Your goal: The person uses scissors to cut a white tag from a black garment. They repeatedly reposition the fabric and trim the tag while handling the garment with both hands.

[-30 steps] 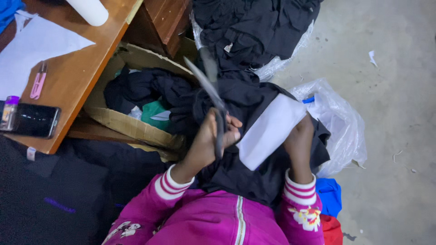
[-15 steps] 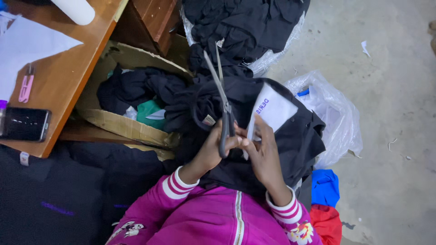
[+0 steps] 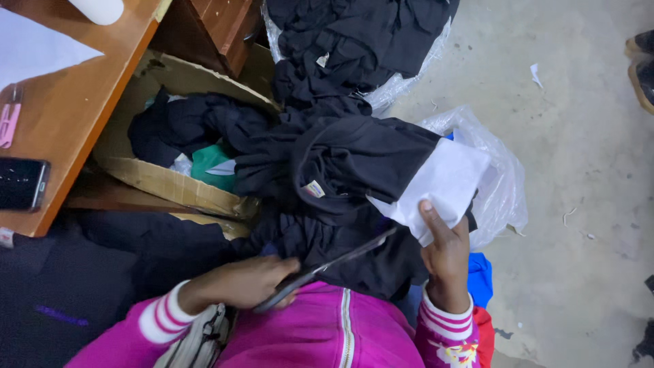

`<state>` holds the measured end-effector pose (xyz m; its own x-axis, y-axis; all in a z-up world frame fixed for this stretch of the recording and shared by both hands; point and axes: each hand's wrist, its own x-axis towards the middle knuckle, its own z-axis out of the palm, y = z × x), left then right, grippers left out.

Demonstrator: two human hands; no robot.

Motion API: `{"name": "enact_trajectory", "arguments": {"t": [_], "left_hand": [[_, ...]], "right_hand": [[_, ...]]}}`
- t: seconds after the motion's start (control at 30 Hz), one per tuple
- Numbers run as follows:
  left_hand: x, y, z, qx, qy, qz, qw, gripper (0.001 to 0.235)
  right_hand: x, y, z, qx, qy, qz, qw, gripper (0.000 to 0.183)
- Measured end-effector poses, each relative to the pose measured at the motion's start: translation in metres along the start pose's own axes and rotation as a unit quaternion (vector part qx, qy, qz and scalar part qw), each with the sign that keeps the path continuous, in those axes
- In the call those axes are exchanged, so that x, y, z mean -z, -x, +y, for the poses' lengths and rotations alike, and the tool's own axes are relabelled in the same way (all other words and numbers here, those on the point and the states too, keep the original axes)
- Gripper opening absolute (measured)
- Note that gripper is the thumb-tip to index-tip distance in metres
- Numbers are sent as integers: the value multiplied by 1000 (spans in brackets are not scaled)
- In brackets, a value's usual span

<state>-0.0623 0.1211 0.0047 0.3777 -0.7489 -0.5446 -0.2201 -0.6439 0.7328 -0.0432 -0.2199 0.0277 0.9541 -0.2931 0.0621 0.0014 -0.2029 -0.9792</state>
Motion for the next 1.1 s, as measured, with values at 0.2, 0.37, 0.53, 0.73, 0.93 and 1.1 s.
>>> {"name": "enact_trajectory", "arguments": {"t": [0.2,0.37,0.53,0.73,0.93,1.1], "left_hand": [[-1,5,7,82,10,2,997,23],[4,-17,42,96,60,61,992,27],[6,-28,70,102,133,97,981,19],[-10,-44,68,84,103,154,979,25],[-12,-58,71,75,63,196,976,34],[-3,-61,86,99,73,160,979,51]], "right_hand": [[-26,6,-7,-146,-311,39,938,54],[-16,27,10,30,14,-25,999,48],[-22,39,3,29,18,-8,999,48],[-12,53,17,-39,25,-28,999,53],[0,69,59,105,85,-88,987,55],[11,83,108,150,83,-104,980,54]]}}
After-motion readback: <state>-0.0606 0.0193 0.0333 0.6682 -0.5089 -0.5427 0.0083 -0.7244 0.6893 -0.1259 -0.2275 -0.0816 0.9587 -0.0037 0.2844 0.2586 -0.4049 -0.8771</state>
